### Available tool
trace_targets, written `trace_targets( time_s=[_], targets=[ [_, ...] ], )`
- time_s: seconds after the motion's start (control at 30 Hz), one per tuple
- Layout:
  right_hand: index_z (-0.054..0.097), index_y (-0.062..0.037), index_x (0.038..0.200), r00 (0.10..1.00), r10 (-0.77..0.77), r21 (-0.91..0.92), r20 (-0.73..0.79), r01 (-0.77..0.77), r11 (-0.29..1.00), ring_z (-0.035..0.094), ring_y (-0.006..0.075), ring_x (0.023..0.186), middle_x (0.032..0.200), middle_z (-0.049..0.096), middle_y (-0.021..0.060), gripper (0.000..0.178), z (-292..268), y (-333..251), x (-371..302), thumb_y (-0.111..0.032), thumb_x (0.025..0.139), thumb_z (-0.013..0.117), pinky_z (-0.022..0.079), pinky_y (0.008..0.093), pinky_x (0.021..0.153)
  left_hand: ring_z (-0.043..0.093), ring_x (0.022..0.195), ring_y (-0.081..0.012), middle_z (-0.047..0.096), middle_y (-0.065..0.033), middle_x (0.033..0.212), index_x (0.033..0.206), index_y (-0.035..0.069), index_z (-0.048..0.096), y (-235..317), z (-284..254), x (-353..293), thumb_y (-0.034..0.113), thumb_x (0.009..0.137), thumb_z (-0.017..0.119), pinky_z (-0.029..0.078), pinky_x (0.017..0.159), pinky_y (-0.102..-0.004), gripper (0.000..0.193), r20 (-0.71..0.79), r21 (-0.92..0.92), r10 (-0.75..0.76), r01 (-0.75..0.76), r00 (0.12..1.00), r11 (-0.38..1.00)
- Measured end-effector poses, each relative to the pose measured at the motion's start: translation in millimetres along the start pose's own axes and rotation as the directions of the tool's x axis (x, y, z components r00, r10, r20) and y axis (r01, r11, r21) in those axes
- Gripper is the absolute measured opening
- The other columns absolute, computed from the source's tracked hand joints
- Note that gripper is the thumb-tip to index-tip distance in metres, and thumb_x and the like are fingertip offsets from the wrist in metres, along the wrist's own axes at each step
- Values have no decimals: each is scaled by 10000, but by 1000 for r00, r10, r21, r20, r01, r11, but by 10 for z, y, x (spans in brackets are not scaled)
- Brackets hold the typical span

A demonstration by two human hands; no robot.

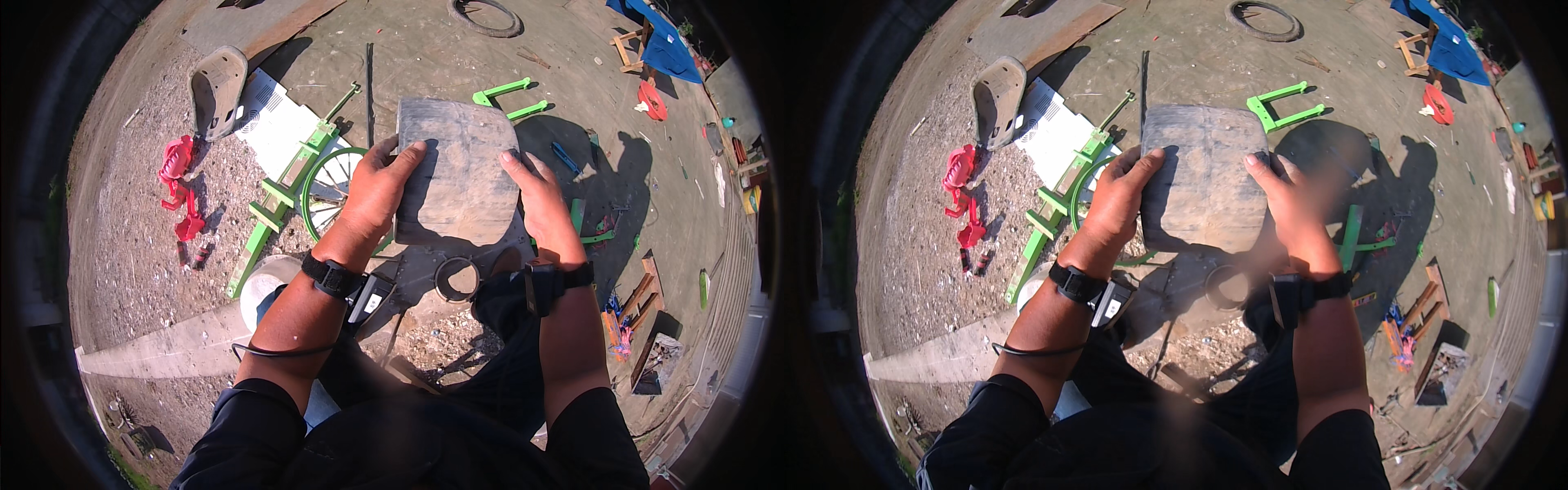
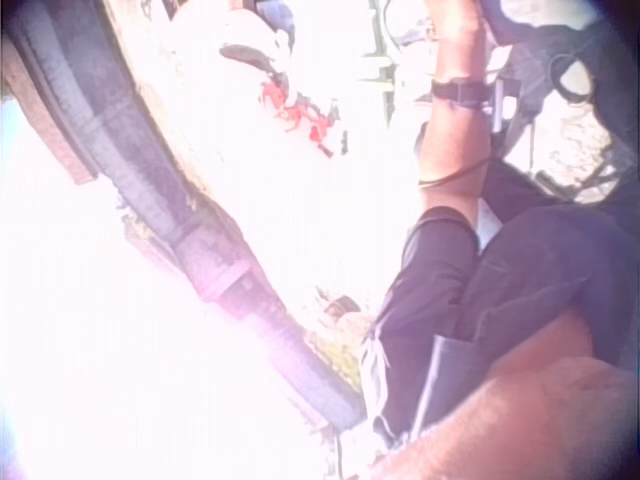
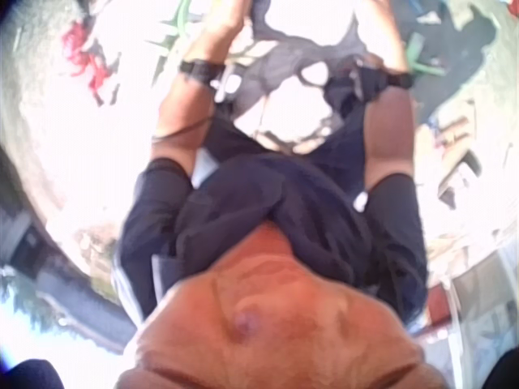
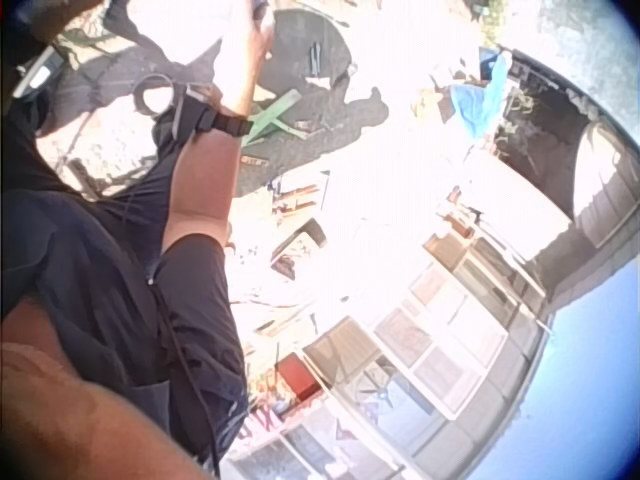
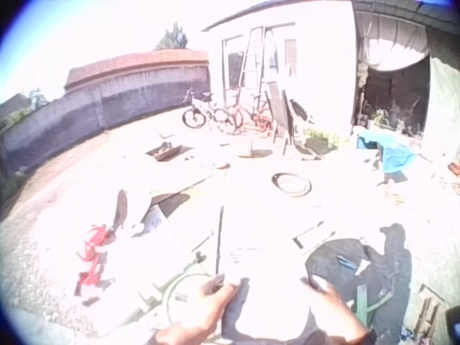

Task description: The person is sitting on the ground and working on a green bicycle wheel. They use a wrench to tighten the axle nuts on the wheel hub. The person also picks up and examines a large black tire, turning it over to inspect the tread and sidewall before setting it aside.

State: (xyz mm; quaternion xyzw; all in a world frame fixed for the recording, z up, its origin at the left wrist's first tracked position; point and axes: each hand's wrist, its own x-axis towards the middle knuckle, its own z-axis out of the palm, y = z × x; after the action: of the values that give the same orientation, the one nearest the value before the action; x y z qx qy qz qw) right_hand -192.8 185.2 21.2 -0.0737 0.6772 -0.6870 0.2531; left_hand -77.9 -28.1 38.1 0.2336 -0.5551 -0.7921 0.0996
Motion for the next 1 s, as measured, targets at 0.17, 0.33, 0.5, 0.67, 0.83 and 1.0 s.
trace_targets(
  time_s=[0.17,0.33,0.5,0.67,0.83,1.0],
  targets=[
    [622,27,1205,999,-19,66,-35,22,998,575,154,1064,1142,654,68,405,4,64,43,-289,954,650,428,315,956,652,1025,-228,631,-221,1171,1333,-173,430,60,34,-49,208,892,743,537,886,-297,662,66,-58,11,-8,998,998],
    [616,20,1231,999,-21,127,-27,24,992,609,177,1084,1194,656,92,412,-8,79,52,-303,976,618,465,331,950,638,1066,-240,626,-222,1175,1356,-192,378,98,32,-73,168,875,764,534,911,-309,715,124,-66,-11,20,992,998],
    [614,36,1221,999,-5,135,-32,9,991,623,181,1076,1189,659,104,425,-39,78,52,-316,982,607,480,326,938,649,1039,-244,625,-230,1174,1360,-206,352,113,63,-93,163,879,760,543,896,-311,730,91,-49,-10,14,996,999],
    [614,46,1212,998,-27,143,-51,34,989,628,184,1069,1182,661,113,436,-39,111,73,-324,983,600,485,326,932,654,1029,-247,624,-234,1177,1359,-209,344,47,12,-41,160,888,749,549,887,-316,722,108,-46,-21,27,994,999],
    [617,45,1208,998,-30,160,-50,37,986,632,185,1059,1178,662,115,433,-46,123,81,-326,986,591,491,331,927,655,1032,-247,624,-237,1178,1357,-207,347,96,38,-76,153,893,742,551,886,-317,708,113,-53,-27,33,993,998],
    [615,44,1211,998,2,197,-64,10,980,634,189,1057,1176,663,115,437,-11,104,77,-329,986,594,494,337,929,656,1028,-244,624,-236,1177,1358,-205,348,89,36,-72,147,893,740,551,885,-313,703,104,-38,-30,34,994,999]
  ],
)
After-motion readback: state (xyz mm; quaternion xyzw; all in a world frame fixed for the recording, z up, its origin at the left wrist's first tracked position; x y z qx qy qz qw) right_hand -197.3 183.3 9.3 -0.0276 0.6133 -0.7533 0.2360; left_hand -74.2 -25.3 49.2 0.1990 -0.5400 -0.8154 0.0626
